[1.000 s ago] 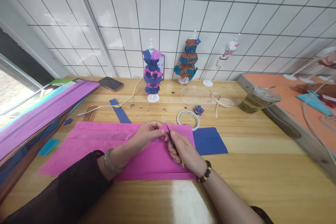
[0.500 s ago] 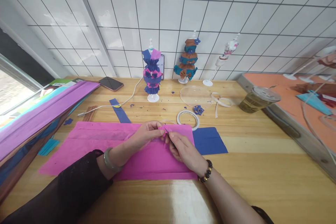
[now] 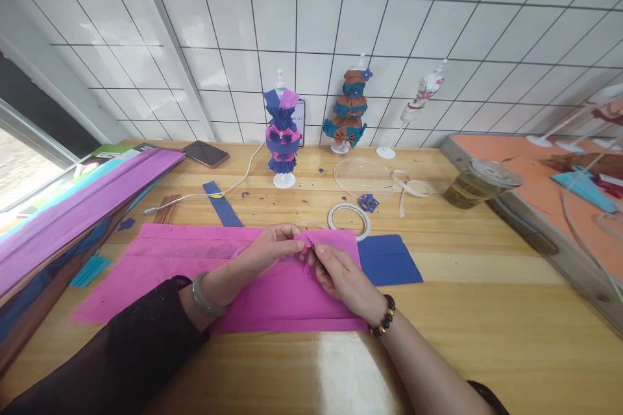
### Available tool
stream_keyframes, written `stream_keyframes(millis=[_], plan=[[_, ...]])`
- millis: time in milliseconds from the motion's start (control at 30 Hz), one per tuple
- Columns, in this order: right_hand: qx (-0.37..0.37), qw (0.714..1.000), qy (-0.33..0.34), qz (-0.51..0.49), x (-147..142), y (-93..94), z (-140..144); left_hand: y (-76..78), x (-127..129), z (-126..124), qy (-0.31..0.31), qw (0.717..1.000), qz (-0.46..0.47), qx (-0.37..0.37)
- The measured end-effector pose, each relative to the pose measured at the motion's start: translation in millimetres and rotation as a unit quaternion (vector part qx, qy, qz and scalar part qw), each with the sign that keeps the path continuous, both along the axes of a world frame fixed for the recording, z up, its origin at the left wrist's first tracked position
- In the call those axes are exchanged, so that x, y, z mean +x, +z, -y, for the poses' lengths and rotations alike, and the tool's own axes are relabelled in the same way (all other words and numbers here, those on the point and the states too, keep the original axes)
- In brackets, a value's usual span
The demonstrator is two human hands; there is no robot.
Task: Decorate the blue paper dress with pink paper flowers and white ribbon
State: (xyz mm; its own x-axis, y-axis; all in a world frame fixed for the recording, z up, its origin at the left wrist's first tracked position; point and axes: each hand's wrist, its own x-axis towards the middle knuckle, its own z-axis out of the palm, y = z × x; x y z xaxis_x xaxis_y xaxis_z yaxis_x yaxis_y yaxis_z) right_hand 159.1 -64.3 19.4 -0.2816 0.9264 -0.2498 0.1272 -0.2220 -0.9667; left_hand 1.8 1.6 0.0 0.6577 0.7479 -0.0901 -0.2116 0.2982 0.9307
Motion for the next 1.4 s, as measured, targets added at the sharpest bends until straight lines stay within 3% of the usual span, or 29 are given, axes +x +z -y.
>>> stream_keyframes(millis=[700,1400], plan=[[-0.051,0.998,-0.007,-0.030,2.7,-4.4,0.0,-1.0,-1.6,-1.6,-0.012,0.999,-0.027,0.011],[-0.025,0.999,0.024,0.020,7.4,-5.9,0.0,-2.8,-5.3,-2.5,-0.030,0.999,-0.034,0.016]])
